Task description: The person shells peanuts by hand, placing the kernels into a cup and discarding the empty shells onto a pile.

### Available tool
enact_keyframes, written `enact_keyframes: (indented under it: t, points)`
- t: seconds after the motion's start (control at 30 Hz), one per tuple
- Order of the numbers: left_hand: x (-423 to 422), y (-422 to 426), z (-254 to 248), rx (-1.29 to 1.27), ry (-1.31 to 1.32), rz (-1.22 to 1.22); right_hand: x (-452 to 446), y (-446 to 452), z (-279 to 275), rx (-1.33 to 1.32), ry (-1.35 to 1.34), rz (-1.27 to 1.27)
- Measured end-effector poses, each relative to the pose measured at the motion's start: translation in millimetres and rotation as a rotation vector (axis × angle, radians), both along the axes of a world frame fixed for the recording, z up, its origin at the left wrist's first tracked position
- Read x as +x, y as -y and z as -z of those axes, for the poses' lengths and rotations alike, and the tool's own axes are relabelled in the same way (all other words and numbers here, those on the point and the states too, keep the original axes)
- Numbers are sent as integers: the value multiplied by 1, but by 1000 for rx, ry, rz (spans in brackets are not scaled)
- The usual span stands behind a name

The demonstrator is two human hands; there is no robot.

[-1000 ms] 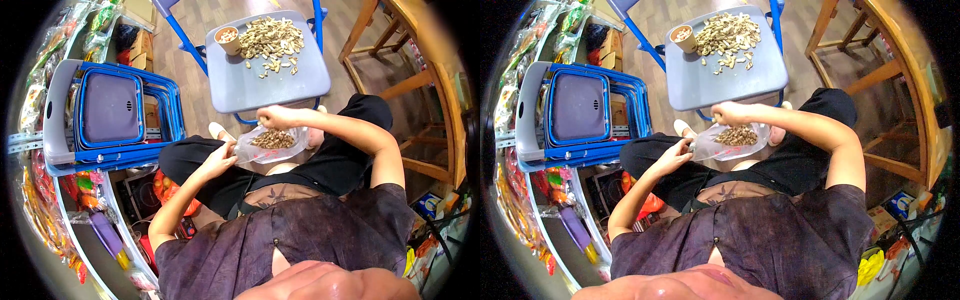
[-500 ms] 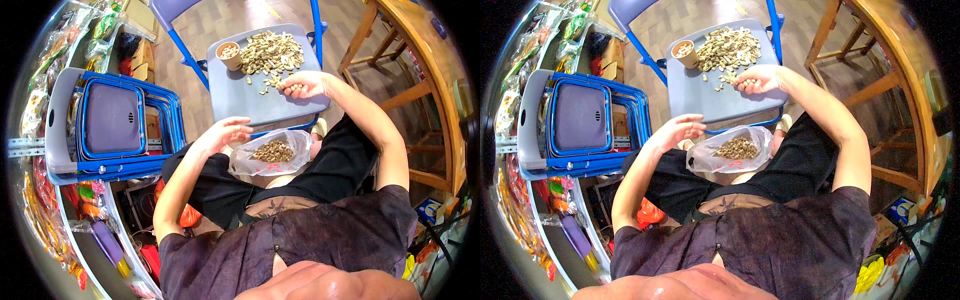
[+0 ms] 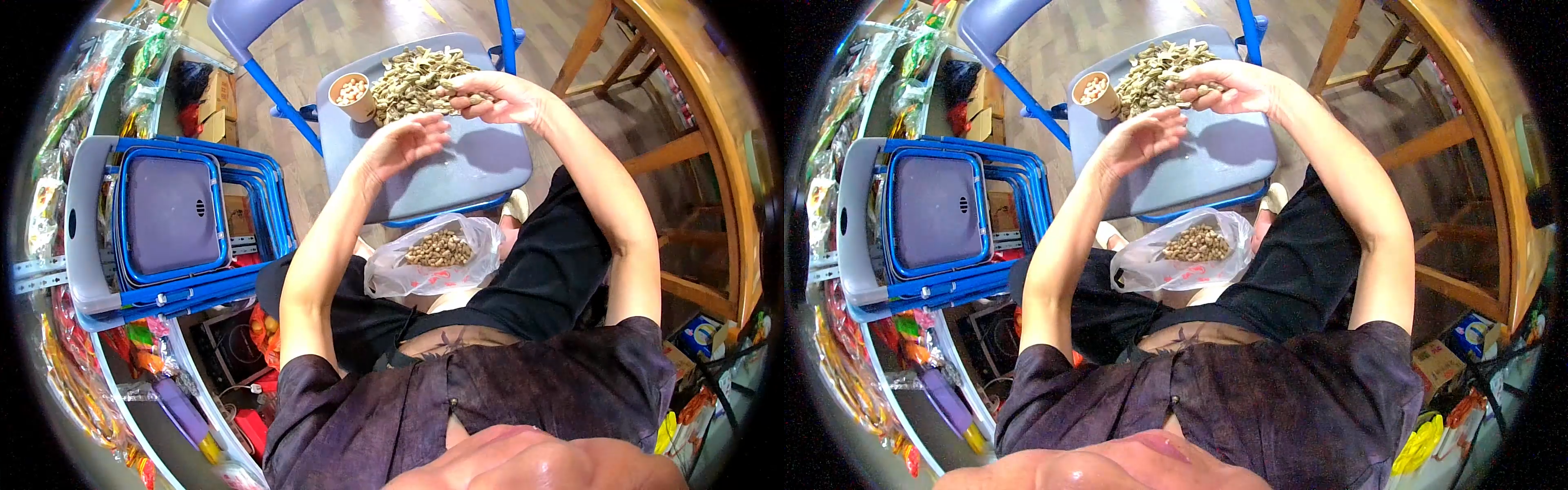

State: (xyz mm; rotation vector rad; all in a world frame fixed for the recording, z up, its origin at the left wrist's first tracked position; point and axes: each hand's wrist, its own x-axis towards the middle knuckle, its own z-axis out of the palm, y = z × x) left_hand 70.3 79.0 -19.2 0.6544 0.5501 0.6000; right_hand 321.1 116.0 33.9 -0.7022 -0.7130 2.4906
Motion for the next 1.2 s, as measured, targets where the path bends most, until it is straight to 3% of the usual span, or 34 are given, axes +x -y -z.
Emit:
enact_keyframes:
  t: [0.17,0.27,0.3,0.43,0.53,0.63,0.67,0.73,0.77,0.87,0.93,1.03,1.13,1.2]
  points:
    - [28,32,0,-118,-7,348,12,14,1,-70,-42,-25]
    - [11,1,11,-98,71,-2,1,29,3,-39,118,36]
    - [-1,-7,19,-111,161,-78,-6,35,4,98,227,50]
    - [-24,2,-9,-96,148,12,-27,48,19,524,602,-10]
    - [-40,13,-15,-50,-45,-97,-54,54,32,716,779,-73]
    - [-60,16,-3,0,-110,-189,-82,52,44,1225,1145,-182]
    - [-66,17,2,27,-162,-255,-87,51,46,1232,1147,-189]
    - [-72,19,6,48,-205,-326,-99,55,35,1585,1226,-126]
    - [-72,17,8,100,-234,-335,-100,53,27,1282,1235,-292]
    - [-66,24,5,163,-289,-360,-99,59,4,1206,1198,-233]
    - [-66,26,8,227,-386,-374,-93,52,-4,1224,1240,-246]
    - [-67,34,8,279,-519,-446,-79,40,-14,1503,1370,-170]
    - [-70,33,20,486,-654,-464,-70,44,-34,1374,1441,-124]
    - [-62,40,28,599,-698,-508,-66,47,-36,1455,1415,-53]
